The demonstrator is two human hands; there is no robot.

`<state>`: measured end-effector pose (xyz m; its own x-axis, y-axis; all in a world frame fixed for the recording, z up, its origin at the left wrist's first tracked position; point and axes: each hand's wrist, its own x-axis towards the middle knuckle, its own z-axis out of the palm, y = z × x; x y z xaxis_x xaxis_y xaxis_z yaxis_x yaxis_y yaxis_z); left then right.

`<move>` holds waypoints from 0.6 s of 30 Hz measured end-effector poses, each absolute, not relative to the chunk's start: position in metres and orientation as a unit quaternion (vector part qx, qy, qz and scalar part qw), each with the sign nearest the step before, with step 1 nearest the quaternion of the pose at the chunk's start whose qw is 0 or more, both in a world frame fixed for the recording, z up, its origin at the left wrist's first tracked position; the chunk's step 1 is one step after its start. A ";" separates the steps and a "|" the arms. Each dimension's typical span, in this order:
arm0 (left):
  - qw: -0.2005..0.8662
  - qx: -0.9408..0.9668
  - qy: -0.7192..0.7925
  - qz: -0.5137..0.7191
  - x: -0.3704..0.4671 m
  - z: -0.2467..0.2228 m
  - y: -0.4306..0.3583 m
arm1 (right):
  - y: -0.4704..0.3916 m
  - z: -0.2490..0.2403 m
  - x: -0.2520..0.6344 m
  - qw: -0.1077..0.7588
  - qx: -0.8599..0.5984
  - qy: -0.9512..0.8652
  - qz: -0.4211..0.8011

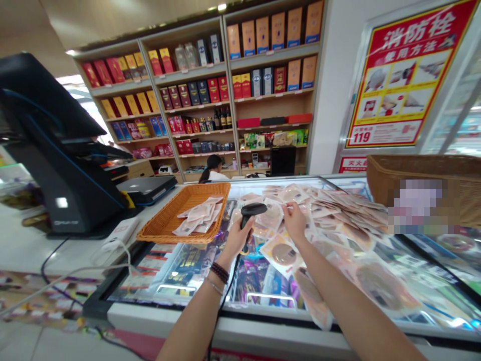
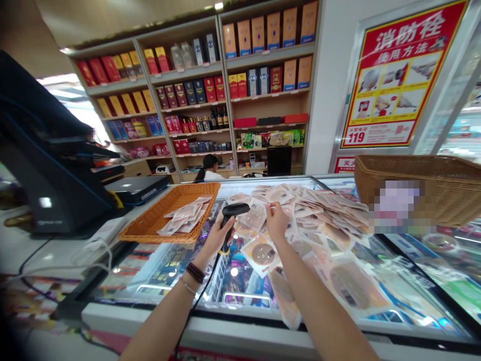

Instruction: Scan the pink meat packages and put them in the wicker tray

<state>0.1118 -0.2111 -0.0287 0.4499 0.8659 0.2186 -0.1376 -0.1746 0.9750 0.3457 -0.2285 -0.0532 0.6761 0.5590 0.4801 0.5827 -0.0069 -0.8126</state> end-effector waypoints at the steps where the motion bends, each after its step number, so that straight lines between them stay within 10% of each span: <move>1: 0.570 0.631 0.291 0.439 0.111 -0.028 -0.212 | -0.229 -0.053 0.345 0.578 -0.711 -0.401 -0.011; 18: 0.582 0.616 0.284 0.448 0.111 -0.027 -0.215 | -0.228 -0.053 0.348 0.586 -0.707 -0.396 0.012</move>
